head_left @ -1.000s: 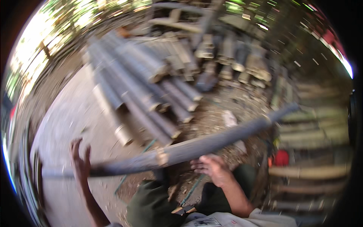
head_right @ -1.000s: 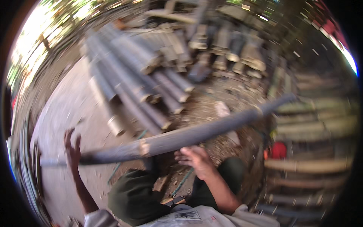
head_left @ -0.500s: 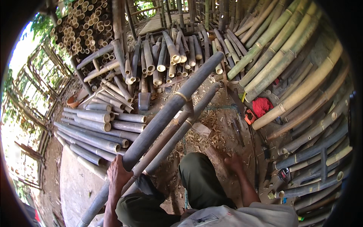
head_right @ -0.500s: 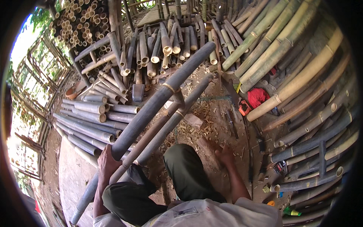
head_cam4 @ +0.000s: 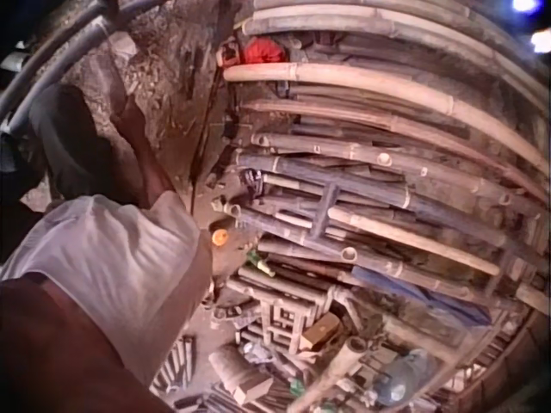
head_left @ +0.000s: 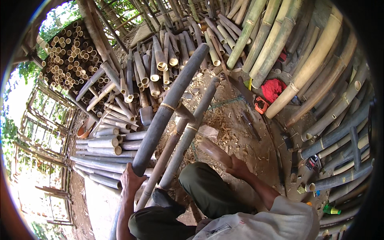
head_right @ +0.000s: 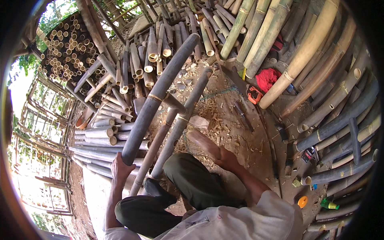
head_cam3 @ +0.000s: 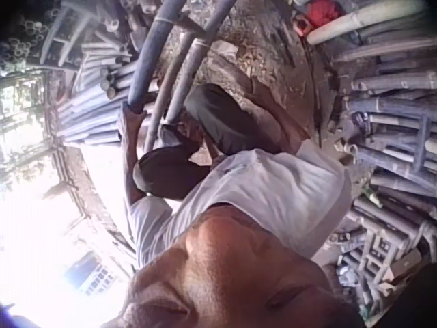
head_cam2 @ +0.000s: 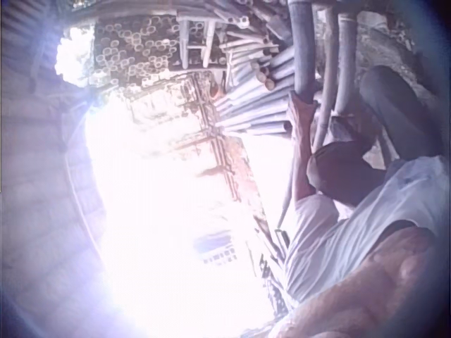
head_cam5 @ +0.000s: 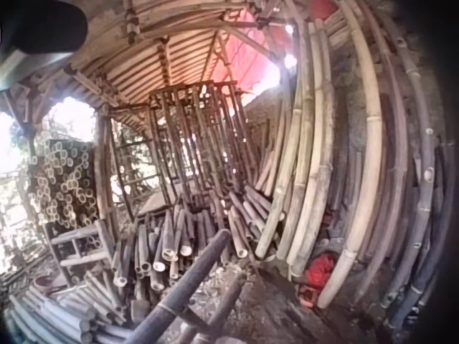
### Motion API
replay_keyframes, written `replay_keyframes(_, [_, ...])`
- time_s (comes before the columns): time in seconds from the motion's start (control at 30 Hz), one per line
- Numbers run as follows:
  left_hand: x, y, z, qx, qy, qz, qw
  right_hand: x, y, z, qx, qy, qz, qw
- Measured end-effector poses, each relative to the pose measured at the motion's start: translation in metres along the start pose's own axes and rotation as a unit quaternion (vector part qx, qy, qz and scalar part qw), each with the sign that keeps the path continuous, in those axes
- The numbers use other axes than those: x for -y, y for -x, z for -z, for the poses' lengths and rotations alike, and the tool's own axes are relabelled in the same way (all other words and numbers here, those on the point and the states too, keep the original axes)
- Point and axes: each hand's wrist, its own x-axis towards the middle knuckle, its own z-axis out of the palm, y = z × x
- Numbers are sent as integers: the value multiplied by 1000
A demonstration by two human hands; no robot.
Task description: The person uses a knife to split a long bamboo pole lengthwise into two halves. They then pick up another bamboo pole, inspect it, and place it on a pile of other bamboo poles.
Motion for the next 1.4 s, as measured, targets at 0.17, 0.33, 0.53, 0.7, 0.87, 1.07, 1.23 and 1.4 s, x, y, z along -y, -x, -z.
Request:
replay_keyframes(0.17, [-6,-14,4,3,-30,-1,1000,112,-82,0,-43,-13,180,983])
replay_keyframes(0.33, [-10,-16,6,13,-27,4,1000,145,-173,2,-71,35,191,979])
replay_keyframes(0.53, [-7,-12,5,5,-18,2,1000,146,-180,0,-39,50,205,977])
replay_keyframes(0.7, [-10,-16,7,4,-28,-2,1000,156,-180,-17,-121,1,142,983])
replay_keyframes(0.87, [-6,-18,5,20,-21,10,1000,159,-186,-20,-163,-13,136,977])
replay_keyframes(1.07, [-9,-18,8,14,-10,6,1000,150,-205,-17,-220,-70,128,965])
replay_keyframes(1.23, [-5,-19,5,17,-9,6,1000,156,-196,-10,-91,-132,158,974])
replay_keyframes(1.4, [-1,-15,3,22,-12,8,1000,161,-173,-43,-39,-283,28,958])
